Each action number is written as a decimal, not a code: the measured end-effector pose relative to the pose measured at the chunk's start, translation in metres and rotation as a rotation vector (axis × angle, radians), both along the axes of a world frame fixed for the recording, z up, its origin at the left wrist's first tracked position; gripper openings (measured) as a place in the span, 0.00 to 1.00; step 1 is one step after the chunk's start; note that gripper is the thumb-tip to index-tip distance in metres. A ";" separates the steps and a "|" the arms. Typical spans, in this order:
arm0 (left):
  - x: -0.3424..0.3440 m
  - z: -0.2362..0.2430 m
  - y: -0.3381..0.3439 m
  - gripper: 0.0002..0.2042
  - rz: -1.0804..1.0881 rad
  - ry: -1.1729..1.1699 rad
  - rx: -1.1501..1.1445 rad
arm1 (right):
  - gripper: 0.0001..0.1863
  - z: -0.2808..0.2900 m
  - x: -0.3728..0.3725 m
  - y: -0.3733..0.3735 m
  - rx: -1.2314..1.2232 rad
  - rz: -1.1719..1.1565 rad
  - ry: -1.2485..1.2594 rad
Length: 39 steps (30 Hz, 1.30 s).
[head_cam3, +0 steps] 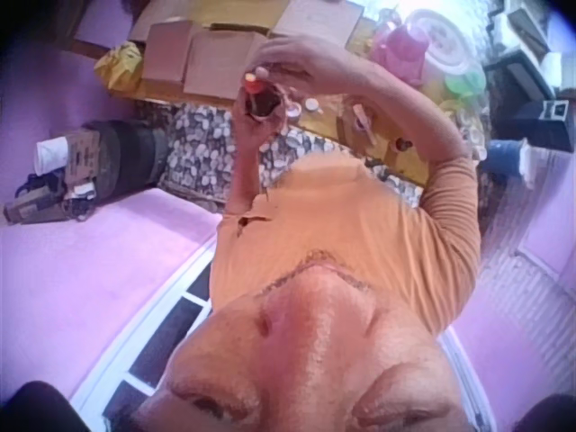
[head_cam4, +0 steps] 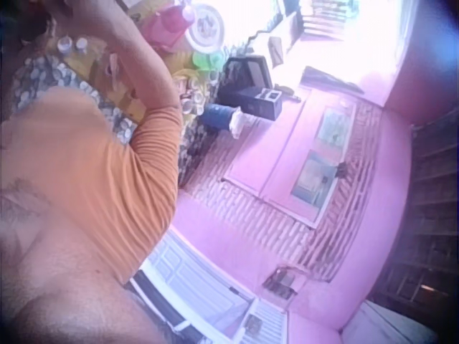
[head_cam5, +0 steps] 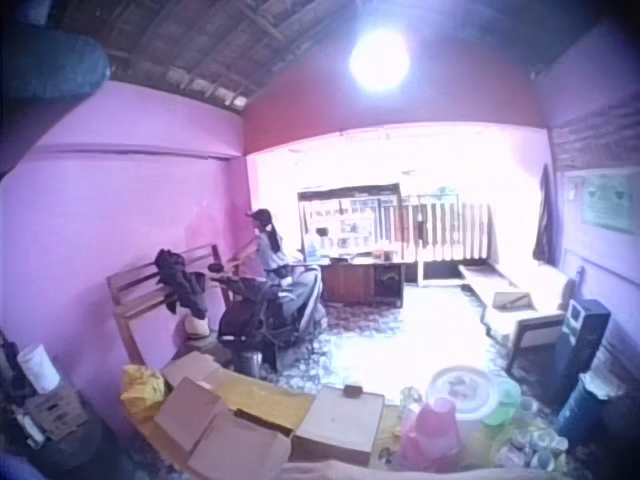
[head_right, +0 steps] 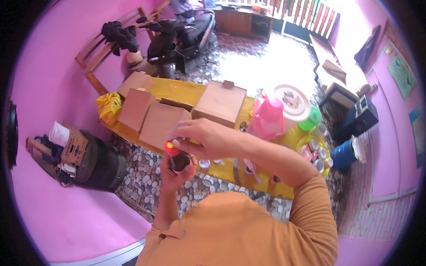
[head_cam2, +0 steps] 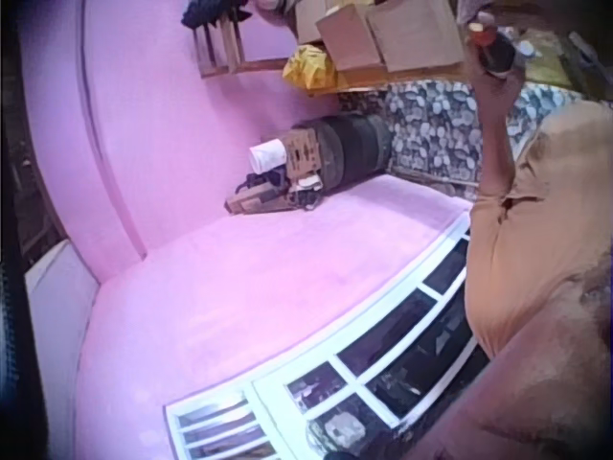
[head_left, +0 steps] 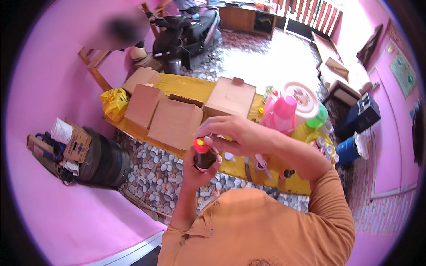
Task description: The person paints a doorframe using a brush and a cup of paint, walks over to an outdoor table, and mixes liquid from a bottle into a cup of paint using a stick.
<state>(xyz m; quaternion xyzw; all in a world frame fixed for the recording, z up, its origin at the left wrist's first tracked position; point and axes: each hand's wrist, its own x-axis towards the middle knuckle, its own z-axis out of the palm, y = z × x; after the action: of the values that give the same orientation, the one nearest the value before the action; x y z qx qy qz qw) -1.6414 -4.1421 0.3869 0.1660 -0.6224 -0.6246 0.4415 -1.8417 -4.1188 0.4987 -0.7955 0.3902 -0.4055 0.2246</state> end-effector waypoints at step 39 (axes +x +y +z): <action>0.069 -0.029 0.018 0.28 0.124 0.114 0.011 | 0.07 -0.405 -0.090 -0.036 -0.011 -0.542 1.044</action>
<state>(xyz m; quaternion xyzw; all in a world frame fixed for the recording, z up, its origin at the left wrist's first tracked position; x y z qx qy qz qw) -1.5729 -4.1244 0.3575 0.1709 -0.5814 -0.6079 0.5130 -1.9313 -4.1549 0.0941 -0.7628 0.6366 -0.0049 -0.1131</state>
